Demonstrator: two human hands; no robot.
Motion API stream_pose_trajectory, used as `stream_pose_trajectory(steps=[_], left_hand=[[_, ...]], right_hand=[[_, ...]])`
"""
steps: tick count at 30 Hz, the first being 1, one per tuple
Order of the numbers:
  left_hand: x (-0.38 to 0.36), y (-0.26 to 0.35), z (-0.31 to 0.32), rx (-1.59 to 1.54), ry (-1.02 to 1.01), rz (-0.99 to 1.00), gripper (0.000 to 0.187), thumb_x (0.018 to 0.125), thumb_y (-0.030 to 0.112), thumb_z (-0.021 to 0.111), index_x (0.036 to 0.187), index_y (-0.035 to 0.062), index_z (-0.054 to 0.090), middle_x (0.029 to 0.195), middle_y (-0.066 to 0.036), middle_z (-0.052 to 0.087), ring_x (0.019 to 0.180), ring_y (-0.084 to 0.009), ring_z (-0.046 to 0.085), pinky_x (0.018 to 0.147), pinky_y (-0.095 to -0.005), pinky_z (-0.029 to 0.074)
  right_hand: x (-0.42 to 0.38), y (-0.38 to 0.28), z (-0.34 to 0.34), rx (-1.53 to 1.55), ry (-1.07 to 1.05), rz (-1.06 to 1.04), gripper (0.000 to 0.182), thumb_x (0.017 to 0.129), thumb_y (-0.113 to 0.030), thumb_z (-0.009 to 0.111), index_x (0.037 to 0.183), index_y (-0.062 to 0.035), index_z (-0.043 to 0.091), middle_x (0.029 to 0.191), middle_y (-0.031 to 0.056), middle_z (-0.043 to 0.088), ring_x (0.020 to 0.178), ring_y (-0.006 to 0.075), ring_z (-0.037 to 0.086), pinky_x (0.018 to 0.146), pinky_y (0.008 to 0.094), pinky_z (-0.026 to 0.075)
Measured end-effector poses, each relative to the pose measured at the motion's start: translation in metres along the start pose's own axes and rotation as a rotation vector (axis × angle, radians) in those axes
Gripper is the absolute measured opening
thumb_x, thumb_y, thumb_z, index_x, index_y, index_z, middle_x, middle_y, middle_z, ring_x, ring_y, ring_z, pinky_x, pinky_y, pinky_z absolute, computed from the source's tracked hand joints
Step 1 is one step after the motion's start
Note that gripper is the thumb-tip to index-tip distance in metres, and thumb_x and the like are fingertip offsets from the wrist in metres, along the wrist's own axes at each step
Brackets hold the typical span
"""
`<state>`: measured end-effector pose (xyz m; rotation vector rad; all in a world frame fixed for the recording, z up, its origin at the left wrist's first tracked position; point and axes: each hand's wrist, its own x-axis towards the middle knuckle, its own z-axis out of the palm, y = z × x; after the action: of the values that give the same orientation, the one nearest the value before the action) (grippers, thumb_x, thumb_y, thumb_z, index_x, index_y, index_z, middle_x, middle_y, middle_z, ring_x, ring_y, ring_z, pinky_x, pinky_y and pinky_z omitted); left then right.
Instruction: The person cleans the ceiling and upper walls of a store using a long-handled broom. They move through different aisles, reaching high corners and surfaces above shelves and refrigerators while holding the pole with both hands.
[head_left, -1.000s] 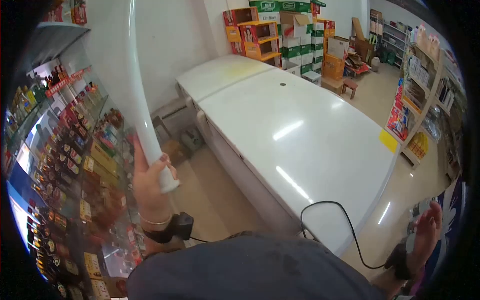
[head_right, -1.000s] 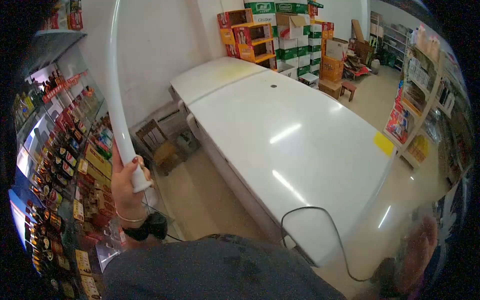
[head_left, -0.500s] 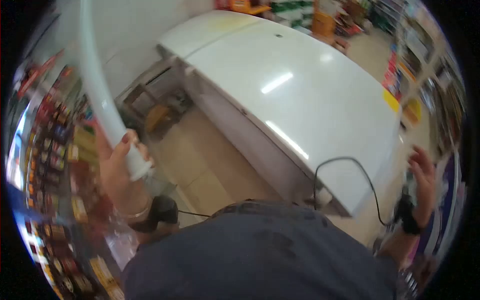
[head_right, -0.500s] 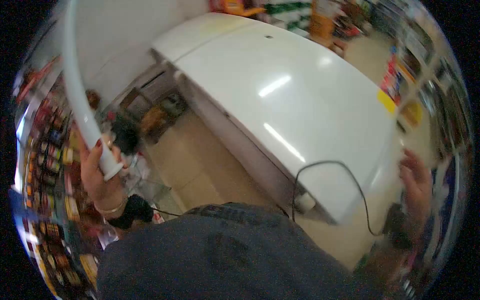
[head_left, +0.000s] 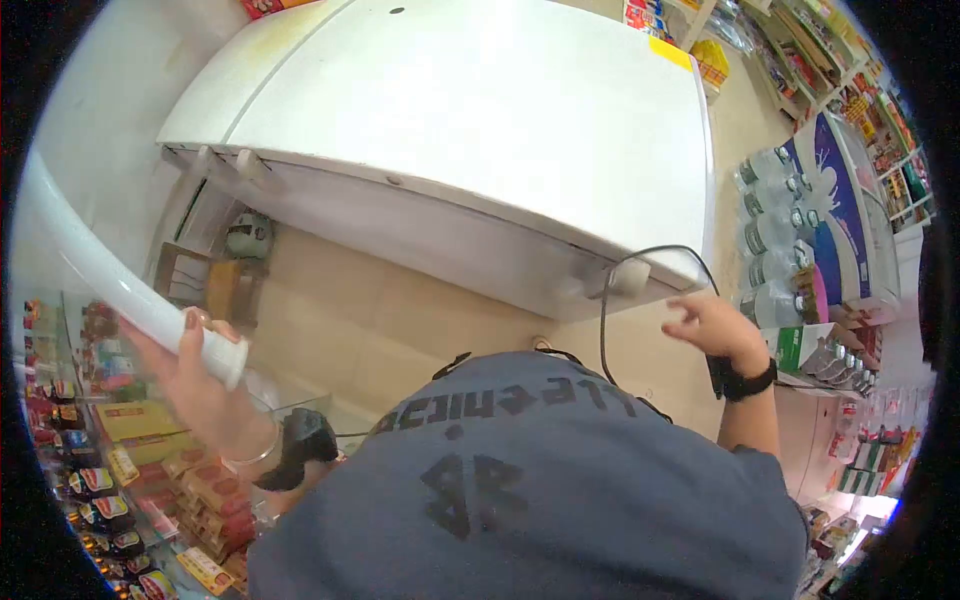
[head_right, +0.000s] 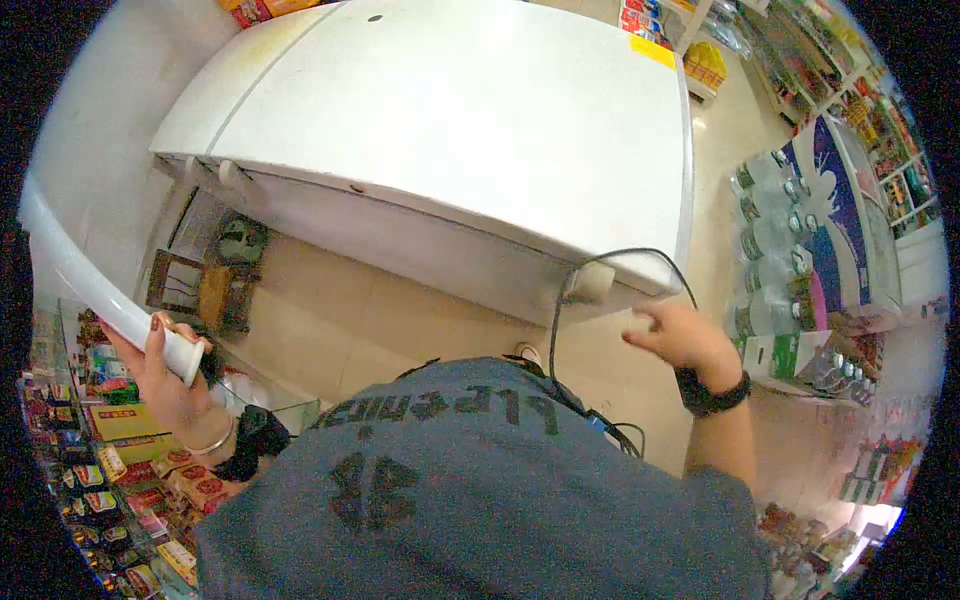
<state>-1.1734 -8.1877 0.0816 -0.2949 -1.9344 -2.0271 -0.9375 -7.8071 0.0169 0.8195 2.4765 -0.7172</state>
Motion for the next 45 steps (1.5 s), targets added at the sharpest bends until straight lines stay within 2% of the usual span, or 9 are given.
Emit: stream_pose_trajectory(steps=[5, 12, 14, 18, 23, 30, 37, 40, 45], left_hand=[[0.009, -0.012, -0.014, -0.045, 0.049, -0.032, 0.069, 0.074, -0.001, 0.048, 0.132, 0.0122, 0.014, 0.080, -0.010, 0.046, 0.058, -0.0169, 0.048, 0.048, -0.0282, 0.041], [0.013, -0.015, -0.038, -0.078, 0.047, -0.072, 0.075, 0.073, -0.001, 0.049, 0.133, 0.0177, 0.009, 0.080, -0.010, 0.048, 0.055, -0.0177, 0.049, 0.043, -0.0292, 0.043], [0.014, -0.016, -0.048, -0.059, 0.054, -0.078, 0.075, 0.073, -0.001, 0.050, 0.133, 0.0171, 0.009, 0.080, -0.010, 0.047, 0.055, -0.0173, 0.049, 0.043, -0.0289, 0.043], [0.018, -0.019, -0.065, -0.103, 0.092, -0.062, 0.080, 0.069, -0.004, 0.047, 0.134, 0.0171, 0.007, 0.078, -0.009, 0.046, 0.052, -0.0159, 0.047, 0.045, -0.0275, 0.042], [0.022, -0.028, -0.084, -0.112, 0.047, -0.074, 0.087, 0.061, -0.009, 0.045, 0.134, 0.0204, 0.007, 0.077, -0.008, 0.046, 0.052, -0.0151, 0.047, 0.045, -0.0278, 0.044], [0.024, -0.041, -0.089, 0.182, 0.029, 0.092, 0.076, 0.071, -0.006, 0.047, 0.133, 0.0164, 0.009, 0.086, -0.005, 0.046, 0.065, -0.0138, 0.050, 0.051, -0.0295, 0.045], [0.016, 0.004, -0.103, 0.138, -0.024, -0.220, 0.077, 0.076, 0.007, 0.054, 0.134, 0.0081, 0.005, 0.128, -0.014, 0.033, 0.105, -0.0195, 0.042, 0.083, -0.0317, 0.039], [0.010, 0.026, -0.103, 0.227, -0.010, -0.299, 0.081, 0.075, 0.015, 0.058, 0.135, 0.0095, 0.004, 0.132, -0.015, 0.028, 0.111, -0.0220, 0.038, 0.085, -0.0338, 0.037], [0.022, -0.014, -0.124, 0.453, 0.054, 0.154, 0.090, 0.072, 0.033, 0.063, 0.135, 0.0110, 0.003, 0.134, -0.015, 0.024, 0.115, -0.0255, 0.036, 0.087, -0.0359, 0.034]], right_hand=[[-0.023, -0.038, 0.009, 0.028, 0.040, 0.033, 0.028, 0.071, -0.025, 0.060, 0.089, -0.0027, 0.057, 0.076, 0.0158, 0.058, 0.068, 0.0265, 0.056, 0.063, 0.0315, 0.044], [0.016, -0.066, 0.068, -0.270, 0.510, -0.507, 0.029, 0.074, -0.028, 0.057, 0.095, -0.0094, 0.055, 0.107, 0.0105, 0.050, 0.106, 0.0266, 0.042, 0.089, 0.0468, 0.030], [0.012, -0.064, 0.078, -0.298, -0.083, -0.223, 0.038, 0.076, -0.034, 0.052, 0.109, -0.0135, 0.052, 0.105, 0.0133, 0.055, 0.101, 0.0282, 0.049, 0.093, 0.0528, 0.023], [0.017, -0.051, 0.095, -0.280, -0.220, -0.217, 0.033, 0.071, -0.020, 0.046, 0.102, -0.0123, 0.057, 0.093, 0.0153, 0.059, 0.086, 0.0300, 0.055, 0.077, 0.0367, 0.042], [0.025, -0.181, 0.032, 0.146, 0.106, -0.536, 0.028, 0.073, -0.013, 0.051, 0.099, -0.0041, 0.055, 0.086, 0.0159, 0.059, 0.081, 0.0293, 0.056, 0.072, 0.0353, 0.044], [0.026, -0.403, 0.003, 0.262, 0.225, -1.656, 0.037, 0.075, -0.020, 0.060, 0.104, -0.0011, 0.049, 0.103, 0.0160, 0.049, 0.101, 0.0296, 0.046, 0.086, 0.0360, 0.036], [0.021, -0.578, -0.018, 0.628, -0.168, -1.727, 0.092, 0.071, -0.032, 0.065, 0.128, 0.0061, 0.003, 0.123, 0.0254, 0.029, 0.105, 0.0302, 0.042, 0.081, 0.0362, 0.042], [0.022, -0.654, -0.033, 0.849, -0.356, -1.630, 0.076, 0.072, -0.022, 0.063, 0.123, 0.0030, 0.013, 0.109, 0.0199, 0.038, 0.084, 0.0266, 0.051, 0.059, 0.0354, 0.049], [0.008, -0.721, -0.066, 1.165, -0.582, -1.557, 0.048, 0.071, -0.011, 0.058, 0.106, -0.0008, 0.027, 0.085, 0.0141, 0.044, 0.047, 0.0205, 0.050, 0.039, 0.0343, 0.045]])
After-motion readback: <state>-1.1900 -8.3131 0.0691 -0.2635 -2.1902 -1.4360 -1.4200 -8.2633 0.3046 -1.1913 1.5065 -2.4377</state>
